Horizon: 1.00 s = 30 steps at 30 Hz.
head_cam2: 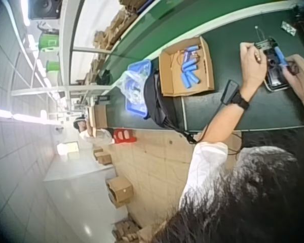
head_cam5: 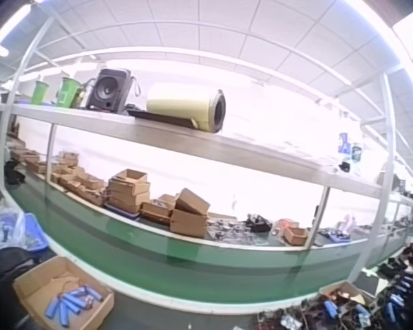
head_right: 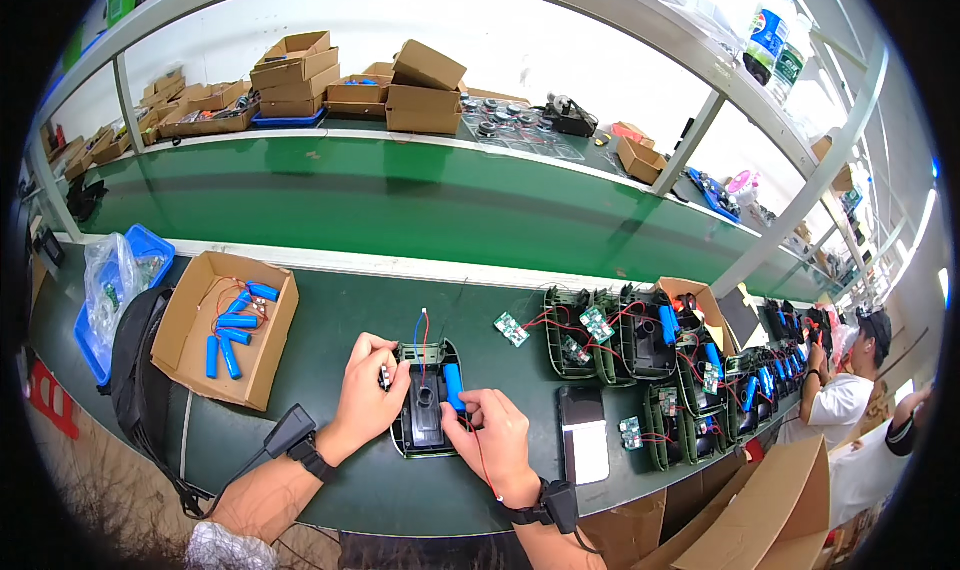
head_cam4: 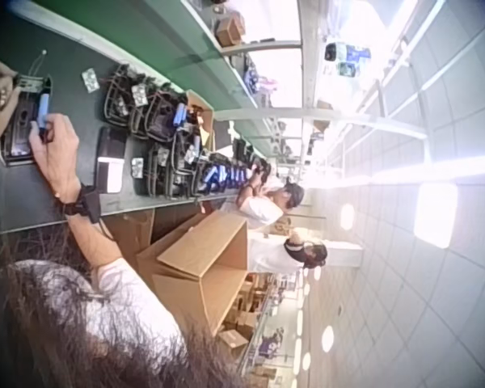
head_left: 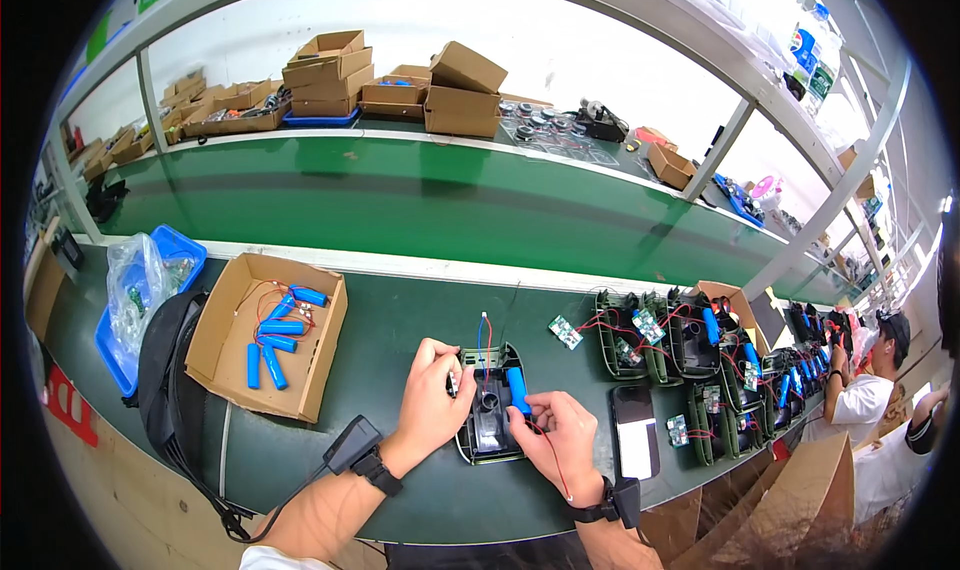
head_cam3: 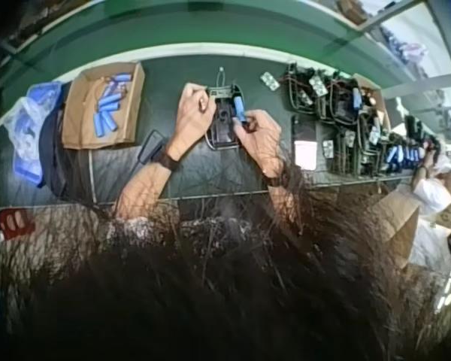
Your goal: Assembling electronic components by connecting batteries to circuit boards and placing them into housings.
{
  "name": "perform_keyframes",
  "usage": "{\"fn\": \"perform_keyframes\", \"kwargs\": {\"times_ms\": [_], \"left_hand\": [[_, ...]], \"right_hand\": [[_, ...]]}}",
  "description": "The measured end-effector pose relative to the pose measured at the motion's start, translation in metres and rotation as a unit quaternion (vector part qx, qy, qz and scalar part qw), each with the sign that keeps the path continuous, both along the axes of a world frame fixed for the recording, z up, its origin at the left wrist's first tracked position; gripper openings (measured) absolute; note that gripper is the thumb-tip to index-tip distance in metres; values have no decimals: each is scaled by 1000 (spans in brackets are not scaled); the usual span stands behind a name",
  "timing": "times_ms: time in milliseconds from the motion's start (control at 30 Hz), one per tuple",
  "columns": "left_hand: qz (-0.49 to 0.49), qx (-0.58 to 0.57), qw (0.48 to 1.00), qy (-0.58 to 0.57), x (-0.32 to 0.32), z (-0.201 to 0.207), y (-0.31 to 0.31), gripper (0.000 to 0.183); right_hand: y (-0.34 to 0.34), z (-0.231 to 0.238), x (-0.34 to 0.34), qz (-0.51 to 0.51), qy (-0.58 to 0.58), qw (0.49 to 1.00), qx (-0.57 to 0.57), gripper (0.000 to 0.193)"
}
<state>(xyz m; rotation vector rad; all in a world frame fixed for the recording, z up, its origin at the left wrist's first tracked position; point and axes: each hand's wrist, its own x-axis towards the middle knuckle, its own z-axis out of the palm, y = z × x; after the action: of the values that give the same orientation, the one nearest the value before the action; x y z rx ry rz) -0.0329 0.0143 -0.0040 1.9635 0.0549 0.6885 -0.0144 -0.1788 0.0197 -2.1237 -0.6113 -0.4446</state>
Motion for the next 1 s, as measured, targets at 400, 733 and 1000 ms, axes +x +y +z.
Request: {"fn": "perform_keyframes", "kwargs": {"times_ms": [400, 733, 1000], "left_hand": [[5, -7, 1000, 4, -1, -2, -3, 25], [3, 8, 1000, 6, -1, -3, -2, 23], [6, 4, 1000, 16, -1, -1, 0, 22]], "right_hand": [[-6, 8, 6, 26, 73, 996, 42, 15], [-6, 4, 6, 53, 135, 988, 60, 12], [3, 2, 3, 40, 117, 991, 44, 14]]}}
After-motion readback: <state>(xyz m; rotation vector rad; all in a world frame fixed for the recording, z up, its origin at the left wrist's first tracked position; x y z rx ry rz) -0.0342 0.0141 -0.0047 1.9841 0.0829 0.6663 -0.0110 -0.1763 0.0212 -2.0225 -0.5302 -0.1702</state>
